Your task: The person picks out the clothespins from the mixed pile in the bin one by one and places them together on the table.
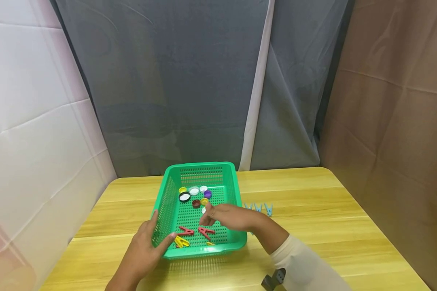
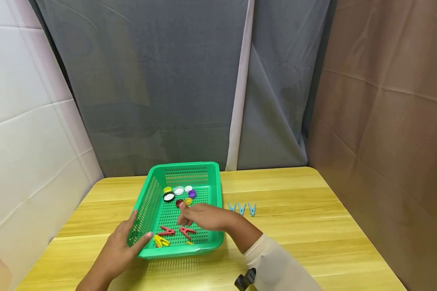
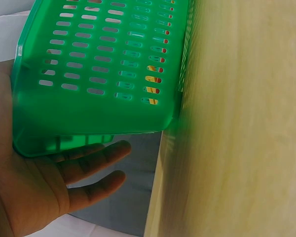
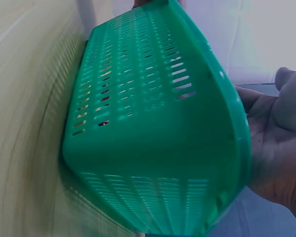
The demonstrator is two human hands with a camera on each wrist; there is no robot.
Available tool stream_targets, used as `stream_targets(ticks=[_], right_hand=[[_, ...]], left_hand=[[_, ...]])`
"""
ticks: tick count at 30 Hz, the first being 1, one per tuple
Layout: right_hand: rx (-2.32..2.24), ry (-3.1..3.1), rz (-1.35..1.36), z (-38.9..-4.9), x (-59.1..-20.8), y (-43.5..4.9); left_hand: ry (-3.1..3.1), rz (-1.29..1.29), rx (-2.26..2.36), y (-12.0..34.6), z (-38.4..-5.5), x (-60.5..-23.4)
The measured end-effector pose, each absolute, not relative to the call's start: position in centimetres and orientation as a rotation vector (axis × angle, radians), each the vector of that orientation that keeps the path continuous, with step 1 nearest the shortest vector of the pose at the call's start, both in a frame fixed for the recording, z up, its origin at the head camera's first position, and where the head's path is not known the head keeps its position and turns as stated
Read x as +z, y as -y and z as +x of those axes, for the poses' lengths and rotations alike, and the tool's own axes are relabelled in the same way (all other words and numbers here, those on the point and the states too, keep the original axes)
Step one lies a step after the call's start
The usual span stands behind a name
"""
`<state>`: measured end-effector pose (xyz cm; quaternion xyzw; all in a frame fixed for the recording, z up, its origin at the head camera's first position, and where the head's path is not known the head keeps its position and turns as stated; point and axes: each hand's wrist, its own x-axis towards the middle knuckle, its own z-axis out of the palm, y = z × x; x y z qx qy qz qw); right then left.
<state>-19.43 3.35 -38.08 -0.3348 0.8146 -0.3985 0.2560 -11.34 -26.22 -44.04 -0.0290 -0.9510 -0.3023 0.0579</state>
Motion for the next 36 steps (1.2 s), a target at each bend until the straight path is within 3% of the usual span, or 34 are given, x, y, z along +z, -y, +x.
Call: stream_targets(ticks=[14,36], right_hand=[[-0.723,-2.261,-0.908,-20.0,-39.4,-1.2],[-0.593,-2.373,-0.907,-19.6,-40.7,-0.3]], left_hand=[[2.877,-0.090,-0.921,26.2,-11.4,-44.0],[2.861,-0.093,-0.937,26.3,-11.4,-44.1]])
